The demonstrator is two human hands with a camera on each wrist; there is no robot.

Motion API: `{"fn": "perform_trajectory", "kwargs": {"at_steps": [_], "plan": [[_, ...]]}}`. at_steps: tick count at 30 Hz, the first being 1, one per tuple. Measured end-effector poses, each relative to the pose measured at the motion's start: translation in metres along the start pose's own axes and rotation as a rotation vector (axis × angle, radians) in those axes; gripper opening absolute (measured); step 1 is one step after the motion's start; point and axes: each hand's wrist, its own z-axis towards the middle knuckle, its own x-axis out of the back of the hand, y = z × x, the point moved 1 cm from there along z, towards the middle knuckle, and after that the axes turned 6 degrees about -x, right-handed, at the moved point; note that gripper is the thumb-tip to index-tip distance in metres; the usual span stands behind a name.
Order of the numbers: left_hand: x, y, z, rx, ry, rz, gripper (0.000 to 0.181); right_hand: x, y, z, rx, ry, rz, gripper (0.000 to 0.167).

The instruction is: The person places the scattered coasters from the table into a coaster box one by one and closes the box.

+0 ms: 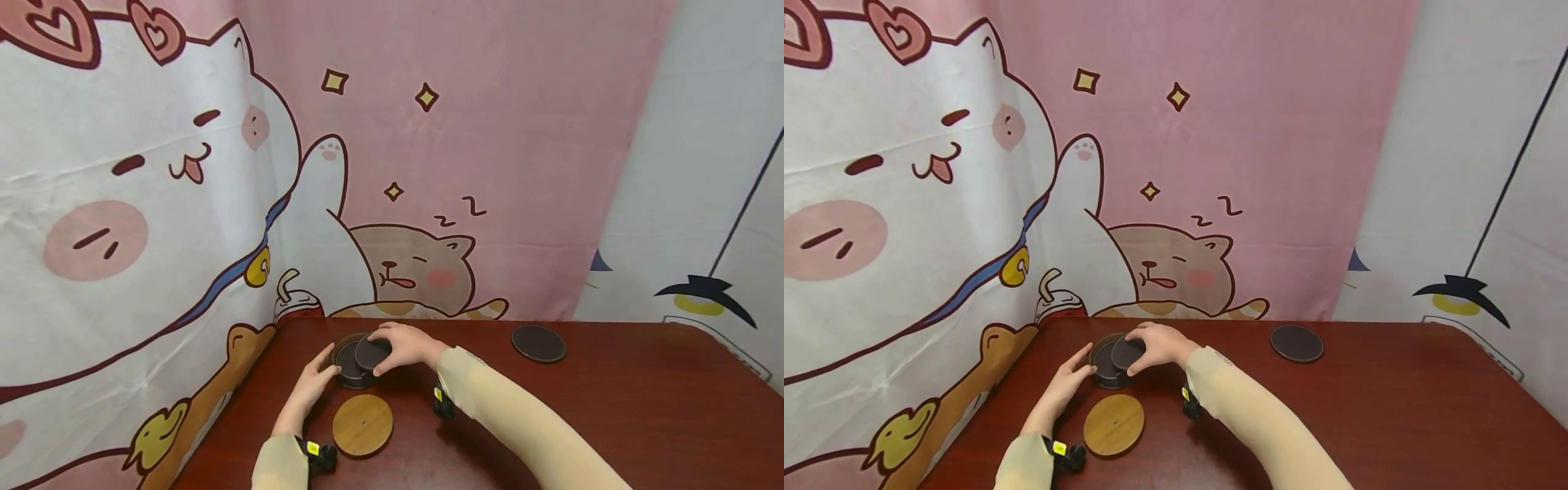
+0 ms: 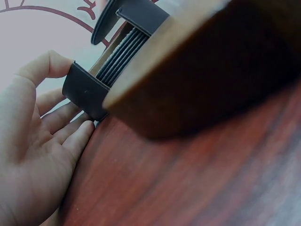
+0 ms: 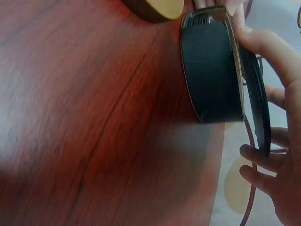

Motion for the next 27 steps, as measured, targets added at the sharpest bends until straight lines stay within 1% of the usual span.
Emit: {"fn": "perform_trajectory", "kwargs": {"at_steps": [4,12,16,22,27], "plan": [[0.000,0.000,-0.001,0.019,0.003,-0.005,0.066,-0.006,-0.007,0.006,0.006,-0.029,0.003,0.074],[0.001,0.001,0.000,0.025,-0.001,-0.001,0.066,-0.013,-0.016,0.012,0.025,-0.032,-0.020,0.066],[0.000,0.002,0.001,0.034,-0.014,0.003,0.066,-0.016,-0.018,0.012,0.027,-0.052,-0.015,0.063],[-0.001,0.002,0.003,0.037,-0.015,0.004,0.066,-0.019,-0.019,0.010,0.033,-0.056,-0.051,0.057],[0.001,0.001,0.001,0.033,-0.008,-0.004,0.067,-0.019,-0.015,0.005,0.027,-0.051,-0.022,0.056]]}}
